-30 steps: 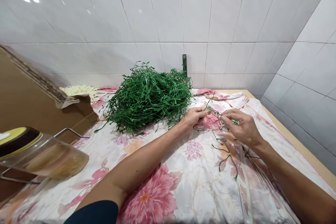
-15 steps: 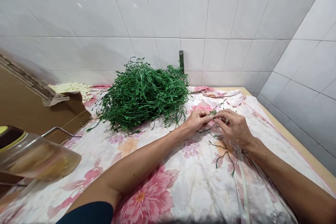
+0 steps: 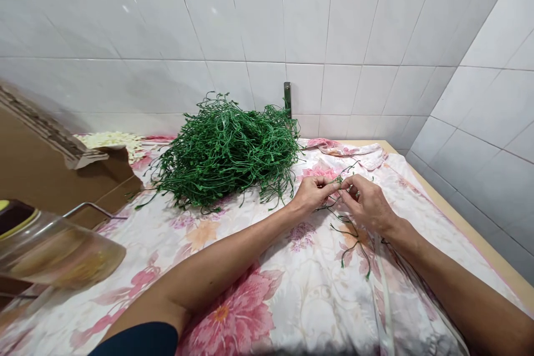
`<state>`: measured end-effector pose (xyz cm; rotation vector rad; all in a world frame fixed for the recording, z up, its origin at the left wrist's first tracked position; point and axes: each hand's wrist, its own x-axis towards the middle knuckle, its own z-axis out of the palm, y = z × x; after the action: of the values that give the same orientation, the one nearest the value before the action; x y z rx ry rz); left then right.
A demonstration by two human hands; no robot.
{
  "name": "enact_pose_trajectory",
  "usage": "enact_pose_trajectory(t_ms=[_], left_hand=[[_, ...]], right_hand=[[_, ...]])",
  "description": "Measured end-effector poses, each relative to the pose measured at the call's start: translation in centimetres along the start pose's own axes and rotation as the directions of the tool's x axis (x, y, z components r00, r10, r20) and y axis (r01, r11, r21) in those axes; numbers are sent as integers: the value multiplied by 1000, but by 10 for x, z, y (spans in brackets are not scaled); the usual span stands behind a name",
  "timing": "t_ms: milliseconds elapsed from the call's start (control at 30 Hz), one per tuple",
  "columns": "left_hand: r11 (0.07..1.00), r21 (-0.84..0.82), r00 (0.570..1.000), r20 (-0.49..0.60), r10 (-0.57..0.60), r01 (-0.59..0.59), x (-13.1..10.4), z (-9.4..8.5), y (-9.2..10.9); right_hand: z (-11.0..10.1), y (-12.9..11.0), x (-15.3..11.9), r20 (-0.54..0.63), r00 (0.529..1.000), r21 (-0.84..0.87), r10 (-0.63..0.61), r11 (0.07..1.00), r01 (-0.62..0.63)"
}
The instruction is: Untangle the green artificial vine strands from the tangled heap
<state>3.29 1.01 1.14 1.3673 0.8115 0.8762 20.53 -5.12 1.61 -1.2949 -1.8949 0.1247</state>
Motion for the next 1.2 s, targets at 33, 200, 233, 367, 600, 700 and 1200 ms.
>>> enact_pose_trajectory(t_ms=[33,200,233,367,600,700,1200], left_hand=[[1000,-4,1000,5,-6,6,-1,0,1],[998,-46,999,15,-49,50,-4,2,3],[997,-56,999,14,-53,53,-4,3,3],[996,-80,999,-6,-43,42,-4,5,3],[997,-72,999,-33,-16,14,-4,5,5],[999,-40,999,-41,23,-24,-4,5,7],[995,-101,998,-60,-15,9,-2,6,-1]], right_hand=[[0,0,0,11,999,29,41,999,-42],[-2,-1,1,33,992,81,120,989,-122],[-2,-1,1,27,993,78,114,990,-116],[-3,1,2,-16,1000,9,27,1000,-27],[-5,1,4,-40,995,-132,-96,987,90],[-4,-1,4,-27,997,-90,-68,994,66],[-2,-3,2,27,996,-144,-85,986,88]])
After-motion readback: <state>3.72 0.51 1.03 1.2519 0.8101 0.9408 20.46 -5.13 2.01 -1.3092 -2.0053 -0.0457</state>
